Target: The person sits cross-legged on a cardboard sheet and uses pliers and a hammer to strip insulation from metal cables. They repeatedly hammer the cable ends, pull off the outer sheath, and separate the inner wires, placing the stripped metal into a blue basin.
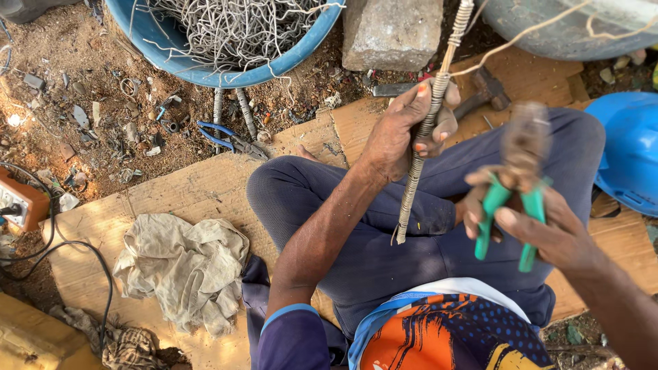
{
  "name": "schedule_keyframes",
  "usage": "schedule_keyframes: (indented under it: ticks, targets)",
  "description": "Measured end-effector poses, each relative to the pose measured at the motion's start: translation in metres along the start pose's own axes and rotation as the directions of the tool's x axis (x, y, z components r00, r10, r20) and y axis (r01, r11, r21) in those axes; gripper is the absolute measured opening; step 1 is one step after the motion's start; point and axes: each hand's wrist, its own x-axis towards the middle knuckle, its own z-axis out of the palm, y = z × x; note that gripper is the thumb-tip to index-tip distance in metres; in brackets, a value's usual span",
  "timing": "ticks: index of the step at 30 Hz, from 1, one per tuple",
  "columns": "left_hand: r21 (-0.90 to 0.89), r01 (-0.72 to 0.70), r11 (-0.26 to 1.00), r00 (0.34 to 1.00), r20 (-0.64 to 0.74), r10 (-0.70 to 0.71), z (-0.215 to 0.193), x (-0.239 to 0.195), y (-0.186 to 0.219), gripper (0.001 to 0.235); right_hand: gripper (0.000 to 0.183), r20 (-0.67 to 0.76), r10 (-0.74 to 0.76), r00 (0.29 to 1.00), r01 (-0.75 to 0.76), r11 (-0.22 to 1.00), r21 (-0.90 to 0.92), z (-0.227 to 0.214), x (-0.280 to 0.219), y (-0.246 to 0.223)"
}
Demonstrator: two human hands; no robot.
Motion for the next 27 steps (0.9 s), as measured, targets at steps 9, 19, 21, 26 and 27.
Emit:
schedule_keyframes:
  ticks: [9,19,21,26,27]
  targets:
    - [-0.248,0.034,0.968,0.997,0.069,-0.018,0.019,0.002,0.012,0.034,0.028,0.312,-0.635,0.707,0.515,0.764,0.388,-0.014,0.012,0.018]
    - [-0.029,-0.034,0.999,0.999,0.035,0.035,0.03,0.003,0.016,0.039,0.017,-0.11,-0.612,0.783,0.616,0.788,0.001,-0.032,0.074,0.021]
    - [0.067,-0.043,0.997,0.999,0.031,0.041,0.027,0.007,0.012,0.041,0.016,-0.197,-0.617,0.762,0.622,0.782,-0.045,-0.032,0.069,0.019]
    - [0.41,-0.175,0.895,0.983,0.028,0.18,0.025,0.009,0.008,0.043,0.018,-0.397,-0.619,0.678,0.629,0.768,-0.124,-0.014,0.069,-0.016]
    - [0.463,-0.195,0.865,0.978,0.02,0.21,0.026,0.006,0.005,0.042,0.019,-0.44,-0.611,0.658,0.624,0.77,-0.137,-0.008,0.068,-0.021]
